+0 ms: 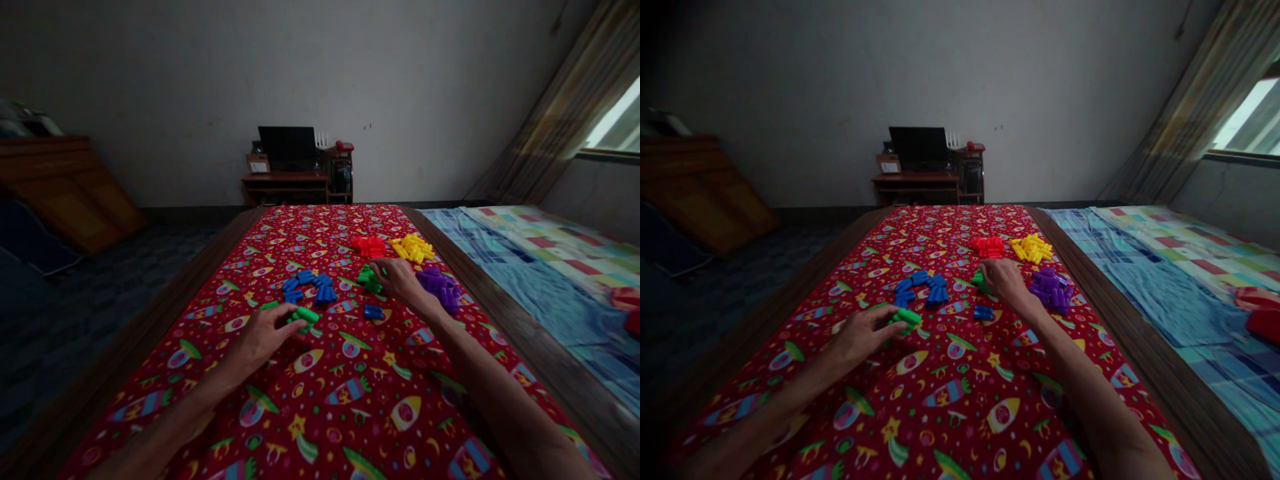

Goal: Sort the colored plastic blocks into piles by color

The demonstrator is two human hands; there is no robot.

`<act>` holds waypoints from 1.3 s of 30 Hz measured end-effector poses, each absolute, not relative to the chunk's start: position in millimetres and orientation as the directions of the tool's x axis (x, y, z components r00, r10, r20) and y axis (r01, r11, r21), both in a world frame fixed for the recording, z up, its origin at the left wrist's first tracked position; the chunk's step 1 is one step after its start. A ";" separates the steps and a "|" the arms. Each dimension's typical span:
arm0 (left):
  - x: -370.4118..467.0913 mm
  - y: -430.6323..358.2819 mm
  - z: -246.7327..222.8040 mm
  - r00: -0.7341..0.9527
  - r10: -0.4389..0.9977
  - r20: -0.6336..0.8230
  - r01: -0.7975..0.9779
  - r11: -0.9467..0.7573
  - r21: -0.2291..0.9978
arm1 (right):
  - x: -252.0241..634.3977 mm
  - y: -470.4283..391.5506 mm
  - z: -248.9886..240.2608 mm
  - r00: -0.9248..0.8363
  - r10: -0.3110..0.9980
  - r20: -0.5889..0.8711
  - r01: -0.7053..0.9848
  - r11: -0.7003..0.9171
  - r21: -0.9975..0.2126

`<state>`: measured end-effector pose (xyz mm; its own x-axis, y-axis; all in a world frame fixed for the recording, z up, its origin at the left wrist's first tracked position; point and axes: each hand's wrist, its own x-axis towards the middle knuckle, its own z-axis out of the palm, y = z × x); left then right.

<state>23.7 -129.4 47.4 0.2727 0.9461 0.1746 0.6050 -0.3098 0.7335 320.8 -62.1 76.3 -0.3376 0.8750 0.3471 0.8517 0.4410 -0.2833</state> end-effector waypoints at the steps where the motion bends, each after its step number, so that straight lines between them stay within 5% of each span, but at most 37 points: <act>1: 33.3 -126.2 48.1 0.266 0.950 0.164 0.577 -0.293 0.762 | 311.2 -69.9 77.0 -0.431 0.827 0.361 0.763 0.547 -0.343; 4: 59.2 -118.3 43.7 0.259 0.948 0.183 0.531 -0.298 0.793 | 283.5 -91.9 76.0 -0.658 0.673 0.339 0.505 0.728 -0.464; 6: 67.4 -114.8 41.0 0.281 0.940 0.194 0.515 -0.319 0.796 | 274.1 -99.4 75.2 -0.703 0.642 0.304 0.481 0.745 -0.462; 9: 56.4 -108.1 43.5 0.315 0.920 0.233 0.530 -0.374 0.761 | 280.7 -95.7 79.4 -0.658 0.702 0.271 0.589 0.705 -0.395; 13: 8.4 -88.9 49.1 0.262 0.904 0.338 0.770 -0.407 0.491 | 309.8 -79.9 93.4 -0.538 0.810 0.235 0.760 0.586 -0.281; 17: -29.5 -70.8 42.7 0.262 0.955 0.137 0.898 -0.293 0.328 | 329.2 -72.0 99.6 -0.495 0.866 0.070 0.856 0.500 -0.131; 20: -35.7 -66.1 38.4 0.293 0.953 0.074 0.893 -0.300 0.334 | 333.0 -70.0 96.7 -0.375 0.927 -0.019 0.927 0.375 -0.014; 25: -29.2 -66.4 50.1 0.203 0.961 0.186 0.844 -0.269 0.464 | 329.6 -71.5 100.6 -0.240 0.969 0.055 0.968 0.234 0.094; 28: -15.0 -73.2 58.9 0.107 0.952 0.285 0.710 -0.274 0.648 | 316.2 -81.6 104.2 -0.273 0.955 0.116 0.962 0.272 0.019; 31: 13.7 -89.9 60.4 0.131 0.943 0.307 0.520 -0.329 0.789 | 291.5 -98.3 94.5 -0.533 0.819 0.214 0.788 0.572 -0.227; 35: 51.0 -116.0 54.8 0.258 0.892 0.371 0.481 -0.451 0.751 | 264.6 -112.1 72.9 -0.717 0.636 0.285 0.498 0.753 -0.429; 39: 54.5 -121.5 53.8 0.338 0.836 0.432 0.526 -0.549 0.650 | 277.5 -98.5 72.9 -0.631 0.708 0.318 0.579 0.702 -0.415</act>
